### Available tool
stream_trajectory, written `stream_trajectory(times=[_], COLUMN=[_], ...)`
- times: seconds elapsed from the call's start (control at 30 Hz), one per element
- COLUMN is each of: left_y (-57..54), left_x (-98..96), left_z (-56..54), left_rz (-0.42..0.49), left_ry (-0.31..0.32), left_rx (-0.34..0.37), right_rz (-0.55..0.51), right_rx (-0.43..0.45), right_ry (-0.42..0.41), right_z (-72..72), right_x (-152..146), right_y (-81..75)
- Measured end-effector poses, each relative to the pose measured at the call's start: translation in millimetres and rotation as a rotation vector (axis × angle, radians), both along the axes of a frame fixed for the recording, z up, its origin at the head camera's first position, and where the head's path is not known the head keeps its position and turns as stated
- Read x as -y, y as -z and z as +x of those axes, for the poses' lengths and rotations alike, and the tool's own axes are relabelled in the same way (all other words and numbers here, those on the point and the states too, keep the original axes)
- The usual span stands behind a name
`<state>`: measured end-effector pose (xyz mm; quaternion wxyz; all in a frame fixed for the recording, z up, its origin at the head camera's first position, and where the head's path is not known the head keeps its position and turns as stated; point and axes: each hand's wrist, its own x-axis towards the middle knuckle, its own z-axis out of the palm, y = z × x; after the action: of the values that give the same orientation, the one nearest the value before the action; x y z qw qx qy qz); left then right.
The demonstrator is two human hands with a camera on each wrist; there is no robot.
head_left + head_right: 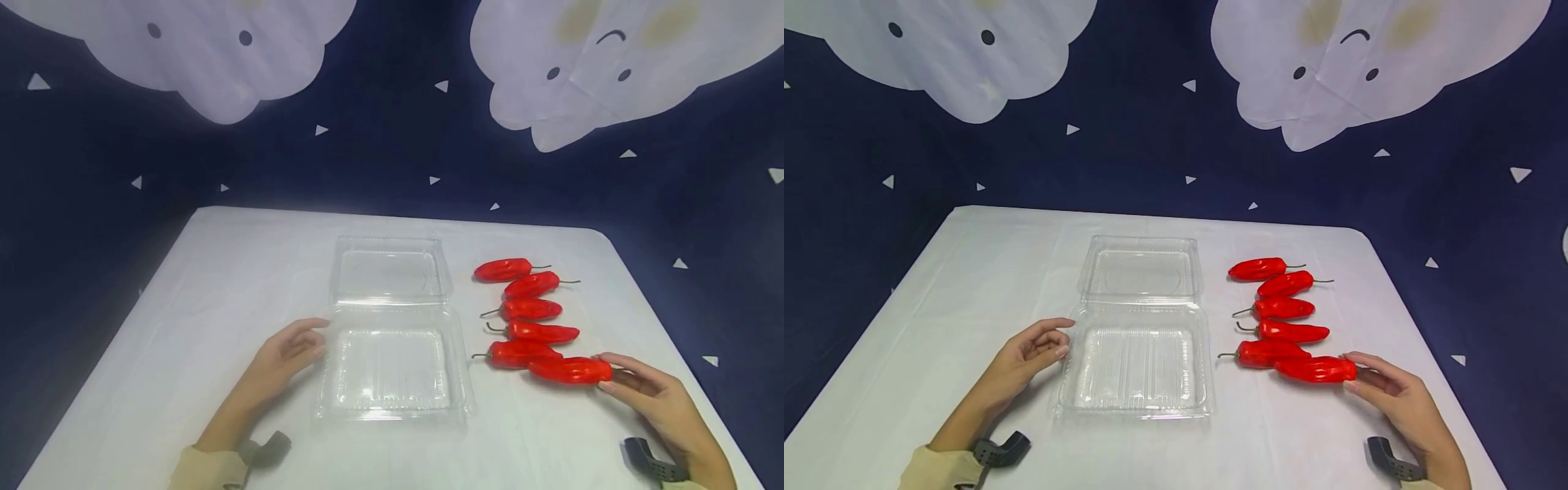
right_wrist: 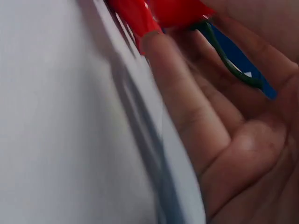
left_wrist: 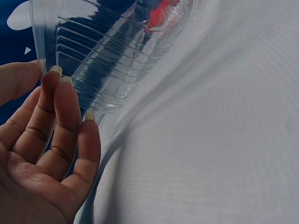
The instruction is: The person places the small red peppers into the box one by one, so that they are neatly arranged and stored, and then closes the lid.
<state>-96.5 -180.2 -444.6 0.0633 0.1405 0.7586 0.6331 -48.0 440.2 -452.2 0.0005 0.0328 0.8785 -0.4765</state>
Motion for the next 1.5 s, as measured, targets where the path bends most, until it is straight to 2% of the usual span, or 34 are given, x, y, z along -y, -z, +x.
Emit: stream_trajectory(times=[0.07, 0.13, 0.23, 0.33, 0.47, 0.63, 0.77, 0.93, 1.0, 1.13, 1.3, 1.5], left_y=[1.7, 3.6, 5.6, 5.5, 6.1, 10.6, 12.5, 13.8, 13.4, 10.3, 4.9, 3.4], left_x=[-0.4, -1.1, -3.3, -6.3, -10.5, -14.6, -17.9, -23.9, -27.9, -35.9, -40.4, -41.1], left_z=[0.1, -0.3, -2.0, -3.6, -5.8, -9.8, -13.3, -13.9, -13.0, -11.6, -11.3, -11.6], left_rz=[0.007, 0.010, 0.006, 0.008, 0.019, 0.031, 0.044, 0.060, 0.063, 0.058, 0.032, 0.016], left_ry=[-0.004, -0.007, -0.011, -0.016, -0.022, -0.012, -0.002, 0.004, 0.004, 0.008, -0.002, -0.003], left_rx=[0.005, 0.012, 0.016, 0.019, 0.013, -0.015, -0.012, 0.016, 0.033, 0.043, 0.039, 0.047], right_rz=[-0.086, -0.219, -0.390, -0.450, -0.388, -0.208, -0.205, -0.285, -0.308, -0.286, -0.195, -0.055], right_rx=[-0.014, -0.044, -0.114, -0.159, -0.173, -0.114, -0.080, -0.087, -0.095, -0.110, -0.169, -0.232], right_ry=[0.041, 0.087, 0.114, 0.089, 0.000, -0.104, -0.180, -0.283, -0.323, -0.356, -0.375, -0.423], right_z=[-3.8, -6.6, -11.9, -21.7, -40.4, -59.5, -71.0, -81.3, -83.8, -84.3, -82.3, -84.2], right_x=[1, 3, 9, 20, 48, 106, 156, 202, 213, 222, 224, 227], right_y=[-2.0, -5.1, -12.9, -23.9, -43.3, -67.9, -76.3, -75.8, -73.8, -69.3, -62.7, -53.3])
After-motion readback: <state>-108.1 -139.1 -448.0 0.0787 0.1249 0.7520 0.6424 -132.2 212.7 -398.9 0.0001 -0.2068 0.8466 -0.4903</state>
